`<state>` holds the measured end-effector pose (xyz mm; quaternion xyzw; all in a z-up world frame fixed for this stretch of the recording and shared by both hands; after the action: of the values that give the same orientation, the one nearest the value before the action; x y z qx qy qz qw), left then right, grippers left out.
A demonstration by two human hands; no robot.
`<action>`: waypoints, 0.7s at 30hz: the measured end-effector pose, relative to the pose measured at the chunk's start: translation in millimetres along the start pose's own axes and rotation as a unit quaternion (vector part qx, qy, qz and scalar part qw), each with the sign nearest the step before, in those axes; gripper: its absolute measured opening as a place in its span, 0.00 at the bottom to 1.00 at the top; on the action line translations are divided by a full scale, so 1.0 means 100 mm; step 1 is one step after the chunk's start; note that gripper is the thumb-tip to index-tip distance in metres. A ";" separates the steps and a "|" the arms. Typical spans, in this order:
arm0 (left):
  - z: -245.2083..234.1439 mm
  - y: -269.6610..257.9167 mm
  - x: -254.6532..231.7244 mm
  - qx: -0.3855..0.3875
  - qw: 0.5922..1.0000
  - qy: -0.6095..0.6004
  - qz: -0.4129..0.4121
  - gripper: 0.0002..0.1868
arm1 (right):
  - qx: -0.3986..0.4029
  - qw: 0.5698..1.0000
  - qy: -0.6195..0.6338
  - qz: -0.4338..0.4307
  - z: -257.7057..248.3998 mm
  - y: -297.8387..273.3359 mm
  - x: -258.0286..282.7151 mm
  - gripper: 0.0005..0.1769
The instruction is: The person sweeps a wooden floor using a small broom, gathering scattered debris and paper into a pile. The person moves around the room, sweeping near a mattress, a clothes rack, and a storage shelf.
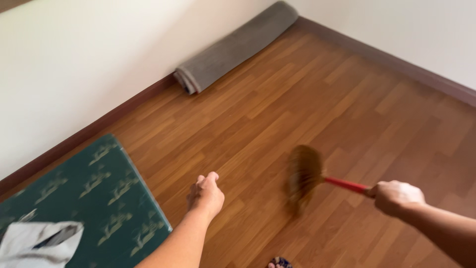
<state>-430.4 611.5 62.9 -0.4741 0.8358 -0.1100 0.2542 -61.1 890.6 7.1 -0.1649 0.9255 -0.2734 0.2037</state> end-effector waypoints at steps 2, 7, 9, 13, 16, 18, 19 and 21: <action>-0.02 0.08 -0.20 0.014 1.000 0.011 -0.005 0.26 | -0.031 0.998 0.025 0.045 -0.25 0.11 -0.27 0.19; -0.02 0.30 -0.51 0.038 0.999 0.006 -0.004 0.30 | -0.097 0.988 0.100 0.061 -0.83 -0.15 -0.33 0.20; -0.04 0.42 -0.56 0.050 0.999 0.012 -0.006 0.30 | -0.128 0.986 0.107 0.029 -1.08 -0.33 -0.14 0.20; -0.14 0.69 -0.49 0.036 0.999 0.016 -0.007 0.27 | -0.146 0.975 0.143 -0.089 -1.48 -0.53 0.62 0.18; -0.24 0.95 -0.36 0.015 1.000 0.023 -0.012 0.24 | -0.144 0.956 0.167 -0.195 -1.70 -0.49 1.40 0.17; -0.37 1.09 -0.19 0.014 0.999 0.032 -0.033 0.23 | -0.136 0.942 0.176 -0.251 -1.81 -0.43 2.03 0.16; -0.43 1.15 -0.10 0.021 0.998 0.041 -0.044 0.22 | -0.131 0.936 0.183 -0.271 -1.85 -0.38 2.31 0.16; -0.54 1.26 0.07 0.041 0.995 0.061 -0.064 0.22 | -0.110 0.933 0.135 -0.314 -1.86 -0.26 2.82 0.18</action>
<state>-555.1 668.9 53.0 -0.5085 0.8124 -0.1886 0.2142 -385.9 834.1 83.6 -0.4297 0.8697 -0.2396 -0.0384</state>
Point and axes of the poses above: each hand's wrist, its own y-axis towards the middle knuckle, its own z-axis out of the palm, x = y × z, the point moved 2 cm from there along y, towards the middle knuckle, and after that the axes turned 1 degree about y, right-handed, at the moved point
